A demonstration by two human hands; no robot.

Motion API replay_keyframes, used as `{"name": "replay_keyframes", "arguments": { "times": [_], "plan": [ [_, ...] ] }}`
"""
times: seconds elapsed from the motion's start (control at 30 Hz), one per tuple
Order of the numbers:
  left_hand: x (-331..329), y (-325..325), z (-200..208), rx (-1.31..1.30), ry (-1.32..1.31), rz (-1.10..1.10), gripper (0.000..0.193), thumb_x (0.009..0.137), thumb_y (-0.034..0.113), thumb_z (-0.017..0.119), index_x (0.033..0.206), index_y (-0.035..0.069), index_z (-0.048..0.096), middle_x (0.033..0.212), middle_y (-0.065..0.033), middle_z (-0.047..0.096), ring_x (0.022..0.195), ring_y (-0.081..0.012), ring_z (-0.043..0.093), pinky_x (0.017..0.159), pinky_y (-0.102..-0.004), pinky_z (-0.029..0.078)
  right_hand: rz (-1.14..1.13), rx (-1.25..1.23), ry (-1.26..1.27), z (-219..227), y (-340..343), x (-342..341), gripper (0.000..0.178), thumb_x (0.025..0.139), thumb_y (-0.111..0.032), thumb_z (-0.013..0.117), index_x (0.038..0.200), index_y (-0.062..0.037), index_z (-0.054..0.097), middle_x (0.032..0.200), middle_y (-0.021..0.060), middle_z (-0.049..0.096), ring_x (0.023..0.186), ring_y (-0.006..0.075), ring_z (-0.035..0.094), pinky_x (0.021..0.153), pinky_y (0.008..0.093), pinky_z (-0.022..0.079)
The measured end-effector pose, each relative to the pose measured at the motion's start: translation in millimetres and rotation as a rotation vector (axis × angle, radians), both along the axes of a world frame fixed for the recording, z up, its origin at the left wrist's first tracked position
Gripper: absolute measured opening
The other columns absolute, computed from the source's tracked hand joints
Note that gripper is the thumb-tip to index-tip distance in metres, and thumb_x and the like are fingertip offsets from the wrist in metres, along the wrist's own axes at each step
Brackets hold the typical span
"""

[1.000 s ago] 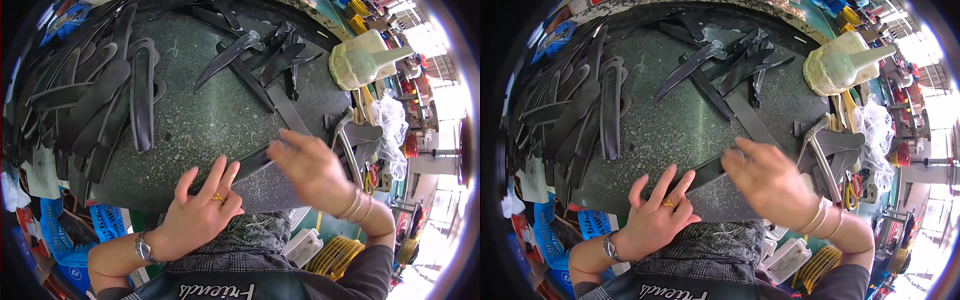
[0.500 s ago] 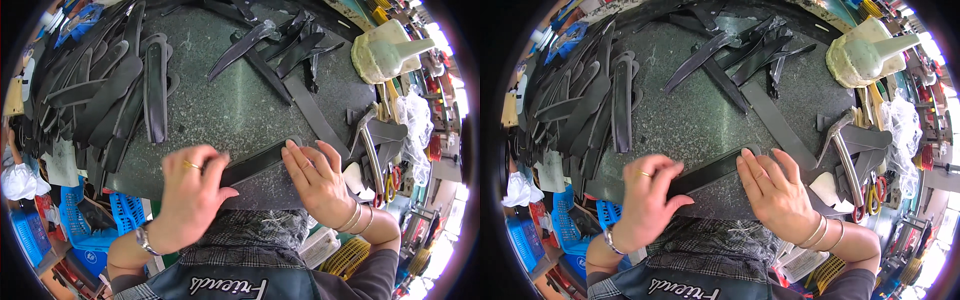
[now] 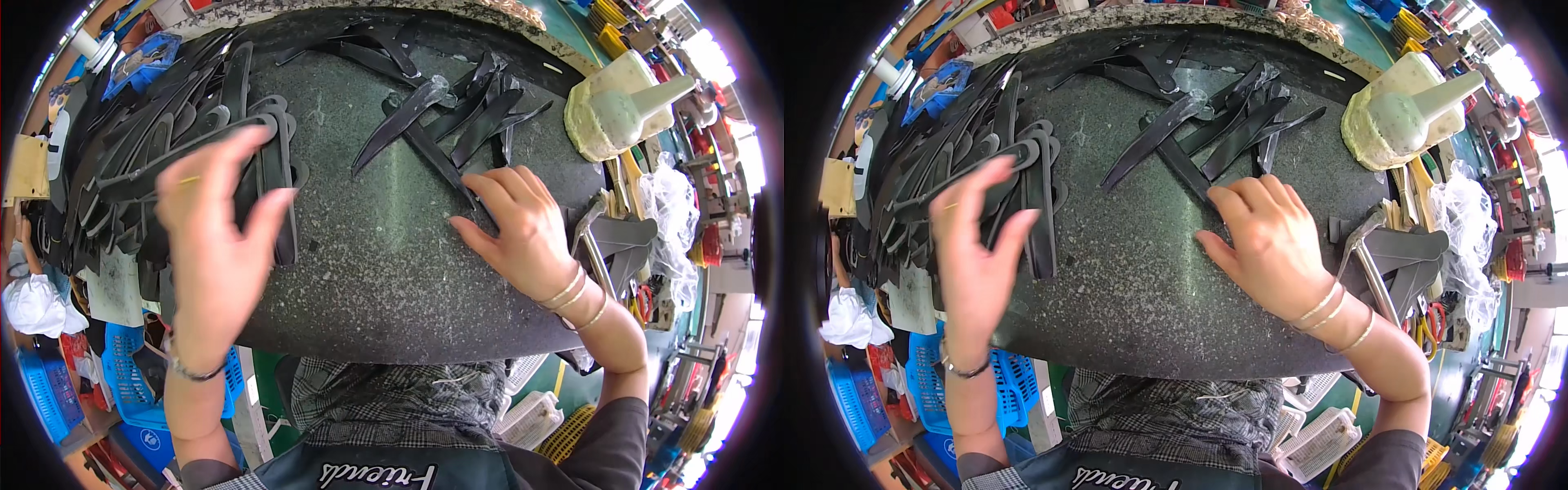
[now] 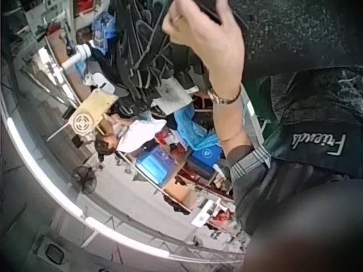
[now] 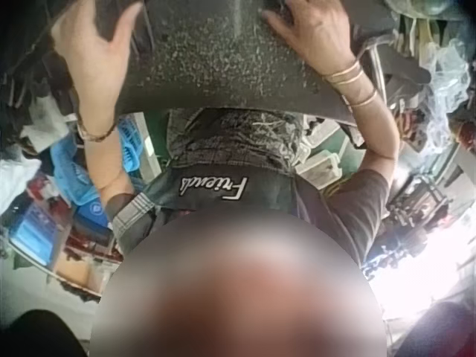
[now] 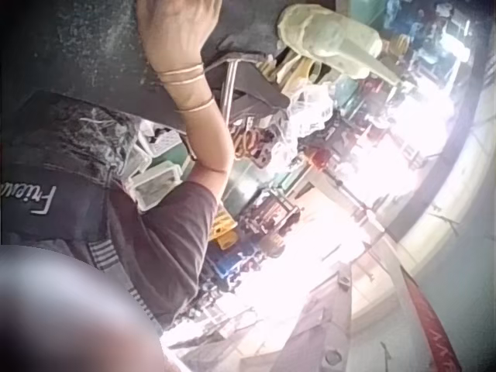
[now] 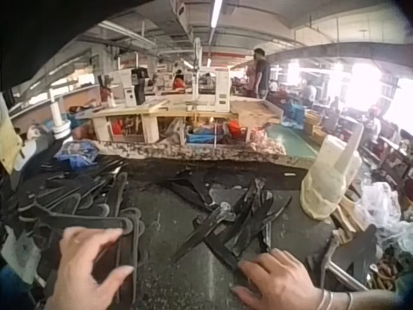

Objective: Hammering and flattening leather shoe components on a workbench in a manufacturing environment.

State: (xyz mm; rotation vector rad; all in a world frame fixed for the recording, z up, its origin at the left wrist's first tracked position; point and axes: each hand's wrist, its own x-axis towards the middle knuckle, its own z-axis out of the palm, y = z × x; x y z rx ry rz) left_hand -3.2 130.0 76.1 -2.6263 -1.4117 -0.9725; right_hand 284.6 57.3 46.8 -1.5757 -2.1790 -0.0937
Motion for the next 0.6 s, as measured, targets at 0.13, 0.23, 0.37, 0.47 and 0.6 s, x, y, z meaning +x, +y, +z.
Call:
{"name": "replay_keyframes", "arguments": {
  "times": [0.13,0.23,0.37,0.47,0.6],
  "plan": [
    [64.9,36.9,-33.7,0.021,0.016,-0.195,0.046,0.084,0.013,0.072,0.127,0.009,0.058,0.1,-0.0116,0.066,0.095,-0.0291,0.061,0.085,-0.041,0.044,0.027,-0.007,-0.05,-10.3,9.6,-8.6,0.032,0.074,-0.012,0.073,0.104,-0.0048,0.064,0.092,0.0083,0.059,0.087,0.0257,0.058,0.078,0.0367,0.048],
    [73.5,53.7,-45.6,-0.46,-0.227,-0.351,0.035,0.085,-0.001,0.068,0.119,0.007,0.068,0.08,-0.0102,0.064,0.061,-0.0124,0.052,0.056,-0.0278,0.043,0.053,0.014,-0.092,-17.8,10.3,-13.3,0.027,0.076,-0.008,0.067,0.103,-0.0043,0.067,0.094,0.0083,0.058,0.087,0.0245,0.057,0.078,0.0354,0.048],
    [58.7,-20.0,-13.6,-0.48,-0.488,-0.327,0.019,0.082,-0.001,0.07,0.1,0.0,0.072,0.072,-0.0103,0.063,0.058,-0.014,0.06,0.053,-0.0266,0.046,0.033,-0.018,-0.095,-21.2,2.6,1.7,0.029,0.078,-0.007,0.064,0.106,-0.002,0.068,0.096,0.0089,0.058,0.087,0.0247,0.057,0.08,0.0349,0.048],
    [34.8,-88.4,-10.7,-0.993,-0.495,-0.337,0.05,0.087,0.009,0.073,0.133,0.002,0.056,0.087,-0.0173,0.069,0.073,-0.0178,0.07,0.067,-0.0301,0.058,0.076,-0.109,0.088,-5.5,-0.5,1.7,0.033,0.079,-0.008,0.069,0.11,-0.0009,0.066,0.103,0.0134,0.061,0.094,0.0308,0.059,0.087,0.0388,0.049],
    [27.5,-114.7,-16.8,-1.212,-0.368,-0.53,0.052,0.084,0.018,0.076,0.13,0.001,0.058,0.085,-0.0162,0.07,0.067,-0.0259,0.069,0.061,-0.0334,0.057,-0.085,-0.135,0.127,31.9,-30.2,25.7,0.032,0.082,-0.007,0.07,0.113,-0.0017,0.065,0.111,0.0162,0.064,0.101,0.0344,0.061,0.09,0.0401,0.049]
  ]
}}
